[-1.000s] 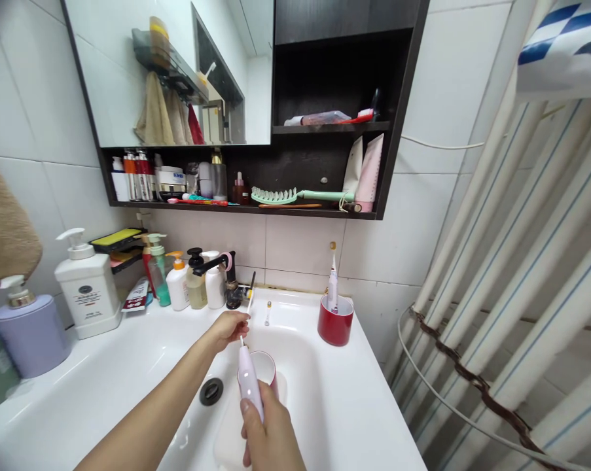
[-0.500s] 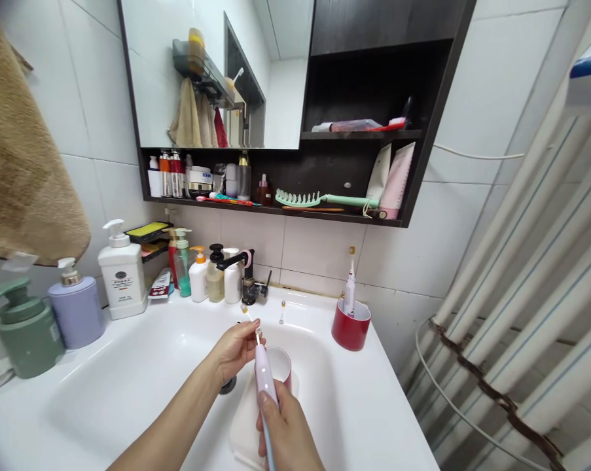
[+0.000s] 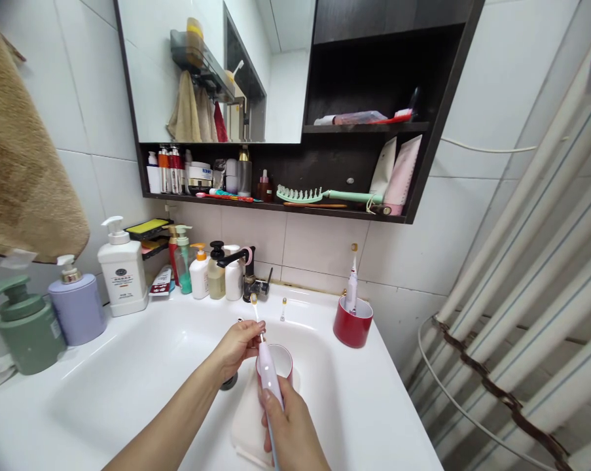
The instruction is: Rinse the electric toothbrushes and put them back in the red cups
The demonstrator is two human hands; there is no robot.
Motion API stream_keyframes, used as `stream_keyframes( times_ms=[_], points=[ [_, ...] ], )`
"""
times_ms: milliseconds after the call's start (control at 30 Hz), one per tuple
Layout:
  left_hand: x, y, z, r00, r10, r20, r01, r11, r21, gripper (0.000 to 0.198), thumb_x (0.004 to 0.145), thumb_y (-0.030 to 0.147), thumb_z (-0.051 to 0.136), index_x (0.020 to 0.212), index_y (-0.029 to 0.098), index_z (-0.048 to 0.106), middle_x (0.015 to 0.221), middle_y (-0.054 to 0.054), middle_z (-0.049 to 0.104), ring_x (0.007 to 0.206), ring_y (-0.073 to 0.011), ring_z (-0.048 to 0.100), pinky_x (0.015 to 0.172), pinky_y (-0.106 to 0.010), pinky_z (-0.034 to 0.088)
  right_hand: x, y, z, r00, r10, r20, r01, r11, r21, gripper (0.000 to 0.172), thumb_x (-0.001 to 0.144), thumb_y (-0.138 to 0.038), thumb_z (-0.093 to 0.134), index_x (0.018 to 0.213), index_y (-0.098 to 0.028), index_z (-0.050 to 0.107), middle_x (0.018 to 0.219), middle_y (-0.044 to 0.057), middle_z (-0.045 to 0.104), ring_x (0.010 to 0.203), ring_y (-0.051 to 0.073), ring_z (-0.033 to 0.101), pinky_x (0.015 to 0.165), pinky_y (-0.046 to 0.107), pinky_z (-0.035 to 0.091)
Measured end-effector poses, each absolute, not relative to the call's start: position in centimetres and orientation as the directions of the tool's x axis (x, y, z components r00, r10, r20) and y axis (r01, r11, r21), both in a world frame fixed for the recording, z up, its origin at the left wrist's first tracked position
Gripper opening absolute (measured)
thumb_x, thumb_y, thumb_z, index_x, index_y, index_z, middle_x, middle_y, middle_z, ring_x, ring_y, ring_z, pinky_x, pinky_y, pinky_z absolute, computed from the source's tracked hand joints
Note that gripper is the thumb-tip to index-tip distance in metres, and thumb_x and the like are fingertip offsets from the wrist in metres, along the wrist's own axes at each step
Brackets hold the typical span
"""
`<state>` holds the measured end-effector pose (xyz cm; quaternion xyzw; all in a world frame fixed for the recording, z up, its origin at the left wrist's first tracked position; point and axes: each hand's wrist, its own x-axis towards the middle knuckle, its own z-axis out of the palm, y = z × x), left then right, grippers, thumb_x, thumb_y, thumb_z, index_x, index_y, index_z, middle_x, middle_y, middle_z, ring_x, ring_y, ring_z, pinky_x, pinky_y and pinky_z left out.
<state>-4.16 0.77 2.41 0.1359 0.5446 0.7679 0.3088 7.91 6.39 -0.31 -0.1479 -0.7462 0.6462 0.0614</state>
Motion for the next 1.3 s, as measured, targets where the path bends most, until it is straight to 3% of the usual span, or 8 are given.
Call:
stream_keyframes(
  times_ms=[133, 267, 467, 933, 1067, 1300],
  points=[
    [-3.9, 0.8, 2.5, -0.779, 0.618, -0.11, -0.274, -0.176, 0.946, 0.026, 0.052, 0.035, 0.057, 0.052, 0.013, 0.045, 0.042, 0.006, 0.038, 0.04, -0.0034, 0.034, 0.048, -0.019, 0.035, 7.9, 6.3, -0.2, -0.943, 0.293, -0.16, 0.181, 0.045, -0.982, 0.031, 0.07, -0.045, 0.032, 0.078, -0.017, 0.04, 0.052, -0.005, 0.041, 0.034, 0.005, 0.038, 0.029, 0.017, 0.028],
    [-3.7, 0.9, 2.6, -0.776, 0.622, -0.107, -0.259, -0.16, 0.953, 0.026, 0.053, 0.037, 0.055, 0.054, 0.012, 0.046, 0.044, 0.006, 0.037, 0.041, -0.0032, 0.032, 0.047, -0.019, 0.034, 7.9, 6.2, -0.2, -0.941, 0.317, -0.115, 0.139, 0.056, -0.989, 0.028, 0.069, -0.043, 0.036, 0.076, -0.017, 0.039, 0.052, -0.005, 0.041, 0.034, 0.004, 0.038, 0.029, 0.016, 0.029],
    [-3.4, 1.0, 2.6, -0.725, 0.678, -0.119, -0.318, -0.176, 0.932, 0.027, 0.055, 0.038, 0.052, 0.054, 0.012, 0.044, 0.047, 0.005, 0.039, 0.043, -0.004, 0.034, 0.044, -0.018, 0.032, 7.9, 6.1, 0.3, -0.959, 0.225, -0.172, 0.129, -0.191, -0.973, 0.028, 0.068, -0.046, 0.036, 0.067, -0.018, 0.035, 0.053, -0.005, 0.042, 0.031, 0.003, 0.037, 0.026, 0.016, 0.03],
    [-2.7, 1.7, 2.3, -0.709, 0.703, -0.049, -0.393, -0.336, 0.856, 0.027, 0.06, 0.039, 0.05, 0.059, 0.013, 0.043, 0.049, 0.003, 0.045, 0.046, -0.0064, 0.043, 0.049, -0.019, 0.032, 7.9, 6.3, 0.2, -0.958, 0.273, -0.091, 0.076, -0.066, -0.995, 0.03, 0.068, -0.046, 0.037, 0.072, -0.016, 0.038, 0.051, -0.005, 0.041, 0.033, 0.004, 0.037, 0.029, 0.017, 0.031],
    [-2.5, 1.8, 2.4, -0.7, 0.713, -0.027, -0.399, -0.36, 0.843, 0.026, 0.059, 0.038, 0.051, 0.06, 0.013, 0.044, 0.05, 0.002, 0.046, 0.047, -0.0069, 0.044, 0.052, -0.02, 0.033, 7.9, 6.4, 0.1, -0.937, 0.35, -0.002, 0.028, 0.068, -0.997, 0.029, 0.068, -0.042, 0.039, 0.08, -0.016, 0.039, 0.051, -0.006, 0.039, 0.033, 0.004, 0.037, 0.032, 0.018, 0.033],
    [-2.7, 1.8, 2.5, -0.669, 0.744, 0.007, -0.432, -0.396, 0.81, 0.023, 0.061, 0.035, 0.051, 0.061, 0.013, 0.045, 0.052, 0.002, 0.046, 0.049, -0.0075, 0.046, 0.053, -0.021, 0.034, 7.7, 6.2, -0.3, -0.939, 0.344, -0.029, 0.021, -0.027, -0.999, 0.034, 0.066, -0.046, 0.039, 0.08, -0.015, 0.039, 0.051, -0.005, 0.04, 0.032, 0.004, 0.036, 0.028, 0.017, 0.029]
  ],
)
